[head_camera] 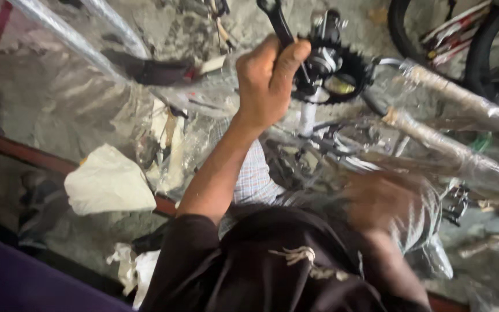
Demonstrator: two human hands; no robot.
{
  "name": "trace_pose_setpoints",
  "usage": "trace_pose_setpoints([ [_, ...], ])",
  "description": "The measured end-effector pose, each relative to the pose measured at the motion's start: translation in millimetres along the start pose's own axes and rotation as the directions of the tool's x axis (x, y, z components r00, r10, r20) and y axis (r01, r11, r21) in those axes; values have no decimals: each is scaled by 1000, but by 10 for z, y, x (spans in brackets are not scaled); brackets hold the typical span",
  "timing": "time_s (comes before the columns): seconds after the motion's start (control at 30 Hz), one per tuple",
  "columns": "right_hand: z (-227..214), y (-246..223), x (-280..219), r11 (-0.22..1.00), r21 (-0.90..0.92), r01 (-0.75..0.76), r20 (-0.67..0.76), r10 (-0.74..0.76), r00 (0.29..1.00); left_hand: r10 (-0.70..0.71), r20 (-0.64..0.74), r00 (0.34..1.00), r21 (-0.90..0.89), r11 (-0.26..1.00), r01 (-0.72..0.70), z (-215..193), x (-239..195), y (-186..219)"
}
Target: The person assembles a bicycle by attaching the crankset to the frame and installing the chain. They use a hammer and wrench to secure the crankset and then thread the chain through the gears.
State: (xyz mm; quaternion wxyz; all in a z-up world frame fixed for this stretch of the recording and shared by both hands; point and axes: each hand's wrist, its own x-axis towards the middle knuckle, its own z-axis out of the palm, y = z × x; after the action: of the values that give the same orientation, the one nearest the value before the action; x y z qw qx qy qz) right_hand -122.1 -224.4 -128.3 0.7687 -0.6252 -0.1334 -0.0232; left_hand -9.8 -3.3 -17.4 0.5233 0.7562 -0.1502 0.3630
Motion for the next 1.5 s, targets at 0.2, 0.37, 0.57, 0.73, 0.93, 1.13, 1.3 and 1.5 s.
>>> trace_pose_setpoints([
  [0.2, 57, -59, 63, 991, 120, 50, 104, -63, 993, 65, -19, 998, 116, 991, -62, -46, 42, 53],
  [0.37, 207, 146, 150, 990, 124, 68, 130, -84, 988, 10, -25, 1000, 45, 999, -9, -68, 0, 39],
  [0.57, -594, -23, 229, 954, 197, 227, -14, -229, 973, -40, -2, 999, 92, 995, 40, -38, 24, -10],
  [0.73, -387, 181, -8, 946, 134, 295, -161, -273, 948, 42, -8, 999, 41, 998, -41, -43, 6, -50],
  [0.93, 112, 224, 128, 961, 258, -101, 127, 70, 989, 19, 9, 1000, 79, 997, -20, -38, 54, 88],
  [1.13, -333, -386, 503, 956, -6, 293, 97, -291, 952, -6, -71, 997, 96, 995, 12, -109, 54, 100],
  [1.3, -658, -697, 1073, 939, 9, 344, 143, -341, 929, 302, -223, 927, 255, 936, -244, -207, 110, 143],
  [1.5, -711, -637, 1501, 964, 127, 234, 142, -251, 957, 651, 10, 759, 521, 645, -560, -261, 307, 51],
])
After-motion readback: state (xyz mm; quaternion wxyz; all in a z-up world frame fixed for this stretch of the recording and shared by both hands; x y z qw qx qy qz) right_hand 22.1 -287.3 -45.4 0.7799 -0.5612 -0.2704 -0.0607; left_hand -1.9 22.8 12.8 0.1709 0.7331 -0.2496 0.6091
